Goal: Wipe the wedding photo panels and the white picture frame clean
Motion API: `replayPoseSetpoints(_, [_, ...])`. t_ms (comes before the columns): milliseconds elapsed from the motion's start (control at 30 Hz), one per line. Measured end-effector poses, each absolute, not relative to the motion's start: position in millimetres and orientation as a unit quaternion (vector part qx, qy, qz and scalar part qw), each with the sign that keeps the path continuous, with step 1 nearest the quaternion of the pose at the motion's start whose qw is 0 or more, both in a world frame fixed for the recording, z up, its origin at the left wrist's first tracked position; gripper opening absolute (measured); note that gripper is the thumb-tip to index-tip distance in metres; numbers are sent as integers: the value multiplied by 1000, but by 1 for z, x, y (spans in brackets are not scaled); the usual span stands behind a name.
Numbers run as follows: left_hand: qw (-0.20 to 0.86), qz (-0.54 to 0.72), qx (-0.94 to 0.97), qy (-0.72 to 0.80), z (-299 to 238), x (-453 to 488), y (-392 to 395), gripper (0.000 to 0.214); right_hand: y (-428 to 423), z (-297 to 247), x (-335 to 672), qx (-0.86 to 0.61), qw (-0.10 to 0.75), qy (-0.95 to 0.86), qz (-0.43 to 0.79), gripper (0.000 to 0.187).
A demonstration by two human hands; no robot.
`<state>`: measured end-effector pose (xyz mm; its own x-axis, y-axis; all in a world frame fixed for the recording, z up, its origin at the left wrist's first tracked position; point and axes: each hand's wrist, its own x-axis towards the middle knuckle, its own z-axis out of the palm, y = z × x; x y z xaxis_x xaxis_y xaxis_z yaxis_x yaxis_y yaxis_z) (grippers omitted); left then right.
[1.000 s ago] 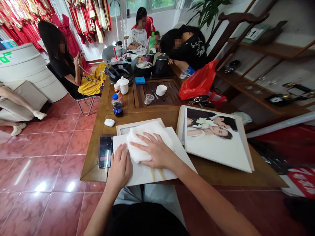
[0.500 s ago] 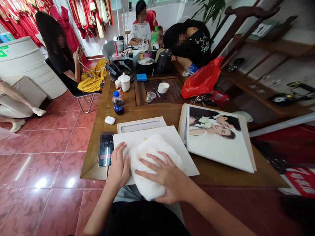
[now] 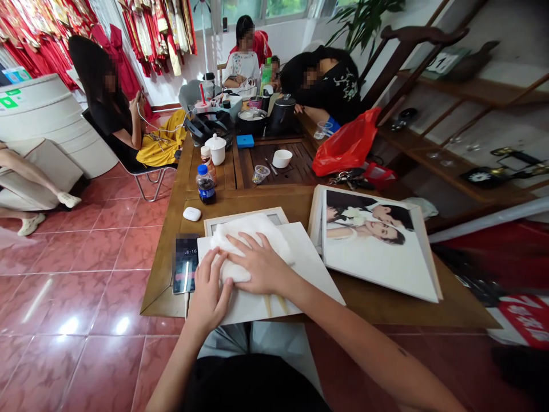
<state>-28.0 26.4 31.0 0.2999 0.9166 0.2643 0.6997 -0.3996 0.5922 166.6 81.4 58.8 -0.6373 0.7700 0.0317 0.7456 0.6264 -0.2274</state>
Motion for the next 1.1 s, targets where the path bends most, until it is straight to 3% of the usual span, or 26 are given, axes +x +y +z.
replayPoseSetpoints(233, [190, 287, 778, 525, 28, -27, 29, 49, 51, 51, 181, -338, 64, -928, 144, 74])
replayPoseSetpoints(533, [168, 228, 796, 535, 30, -26, 30, 45, 6, 46, 205, -299, 66, -941, 141, 96])
replayPoseSetpoints(800, [146, 168, 802, 554, 31, -23, 31, 46, 35, 48, 215, -436, 100, -891, 77, 77])
replayPoseSetpoints(1100, [83, 129, 822, 548, 32, -18, 30, 42, 77, 36, 230, -523, 131, -842, 28, 71])
